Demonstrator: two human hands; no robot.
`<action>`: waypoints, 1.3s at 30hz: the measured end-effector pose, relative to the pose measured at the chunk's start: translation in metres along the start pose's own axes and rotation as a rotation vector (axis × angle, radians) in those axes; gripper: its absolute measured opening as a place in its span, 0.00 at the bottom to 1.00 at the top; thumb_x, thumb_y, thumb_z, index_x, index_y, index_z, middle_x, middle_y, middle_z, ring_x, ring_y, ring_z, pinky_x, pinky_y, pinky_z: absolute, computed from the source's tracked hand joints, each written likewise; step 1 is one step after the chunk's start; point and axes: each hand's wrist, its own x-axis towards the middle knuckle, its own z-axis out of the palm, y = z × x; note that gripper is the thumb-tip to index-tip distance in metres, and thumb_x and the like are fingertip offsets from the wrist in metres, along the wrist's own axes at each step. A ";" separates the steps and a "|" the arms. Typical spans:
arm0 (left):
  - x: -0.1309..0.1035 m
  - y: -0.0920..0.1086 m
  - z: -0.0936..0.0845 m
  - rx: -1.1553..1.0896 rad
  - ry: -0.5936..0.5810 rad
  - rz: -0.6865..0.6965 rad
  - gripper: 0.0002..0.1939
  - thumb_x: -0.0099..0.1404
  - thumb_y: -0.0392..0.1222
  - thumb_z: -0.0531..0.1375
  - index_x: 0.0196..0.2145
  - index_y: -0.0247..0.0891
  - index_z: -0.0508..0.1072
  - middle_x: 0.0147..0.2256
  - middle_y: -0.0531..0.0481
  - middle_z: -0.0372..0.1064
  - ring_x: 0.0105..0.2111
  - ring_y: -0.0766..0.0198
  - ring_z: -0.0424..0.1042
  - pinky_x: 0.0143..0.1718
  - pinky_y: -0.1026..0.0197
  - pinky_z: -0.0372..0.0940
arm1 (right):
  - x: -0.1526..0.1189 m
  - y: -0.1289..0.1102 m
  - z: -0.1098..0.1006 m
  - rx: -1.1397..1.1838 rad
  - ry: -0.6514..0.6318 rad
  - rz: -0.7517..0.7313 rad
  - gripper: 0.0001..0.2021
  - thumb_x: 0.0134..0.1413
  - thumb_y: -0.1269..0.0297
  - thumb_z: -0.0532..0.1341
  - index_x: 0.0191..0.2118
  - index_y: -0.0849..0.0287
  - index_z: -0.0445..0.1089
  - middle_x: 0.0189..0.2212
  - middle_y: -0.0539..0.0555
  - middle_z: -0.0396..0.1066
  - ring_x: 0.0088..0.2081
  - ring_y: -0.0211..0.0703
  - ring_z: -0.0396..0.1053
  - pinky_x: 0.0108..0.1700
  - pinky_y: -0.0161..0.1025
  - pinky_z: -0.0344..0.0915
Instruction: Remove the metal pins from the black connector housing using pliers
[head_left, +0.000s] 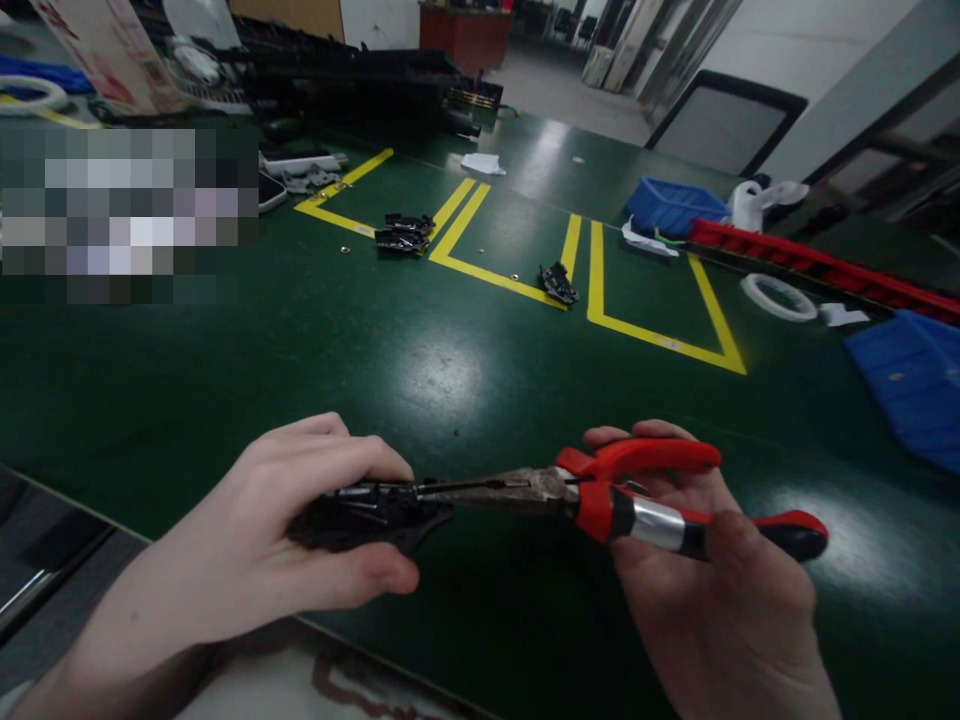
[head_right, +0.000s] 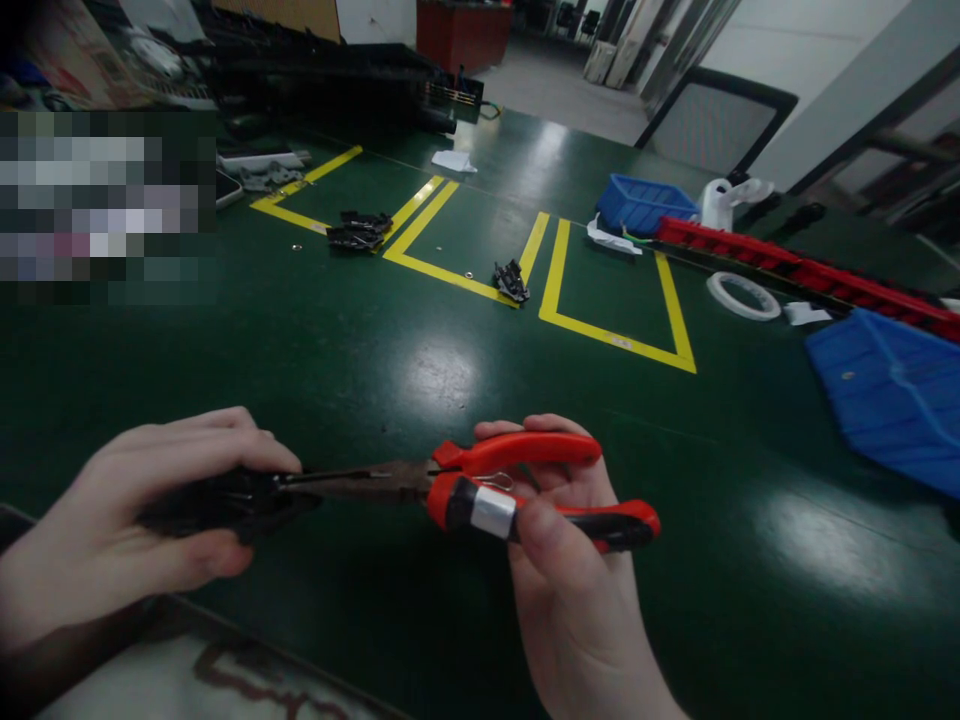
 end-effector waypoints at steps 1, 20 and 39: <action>0.000 0.001 0.000 0.000 0.008 -0.013 0.18 0.68 0.59 0.58 0.37 0.42 0.76 0.29 0.55 0.71 0.29 0.66 0.68 0.30 0.63 0.59 | 0.001 0.000 0.000 -0.003 0.002 -0.005 0.22 0.43 0.45 0.71 0.44 0.45 0.75 0.44 0.51 0.79 0.45 0.55 0.78 0.43 0.51 0.76; 0.000 0.004 0.002 0.090 0.024 -0.007 0.16 0.65 0.57 0.62 0.39 0.42 0.75 0.28 0.57 0.71 0.28 0.67 0.68 0.31 0.64 0.58 | -0.002 -0.012 0.016 -0.004 0.078 -0.118 0.22 0.31 0.45 0.77 0.36 0.43 0.76 0.36 0.49 0.79 0.35 0.49 0.77 0.35 0.46 0.76; 0.002 -0.006 0.002 0.133 -0.013 0.166 0.05 0.69 0.42 0.61 0.42 0.42 0.70 0.31 0.59 0.71 0.29 0.72 0.69 0.33 0.67 0.59 | -0.006 -0.010 0.013 0.006 0.107 0.021 0.20 0.35 0.44 0.74 0.36 0.44 0.77 0.37 0.49 0.80 0.41 0.53 0.79 0.39 0.47 0.77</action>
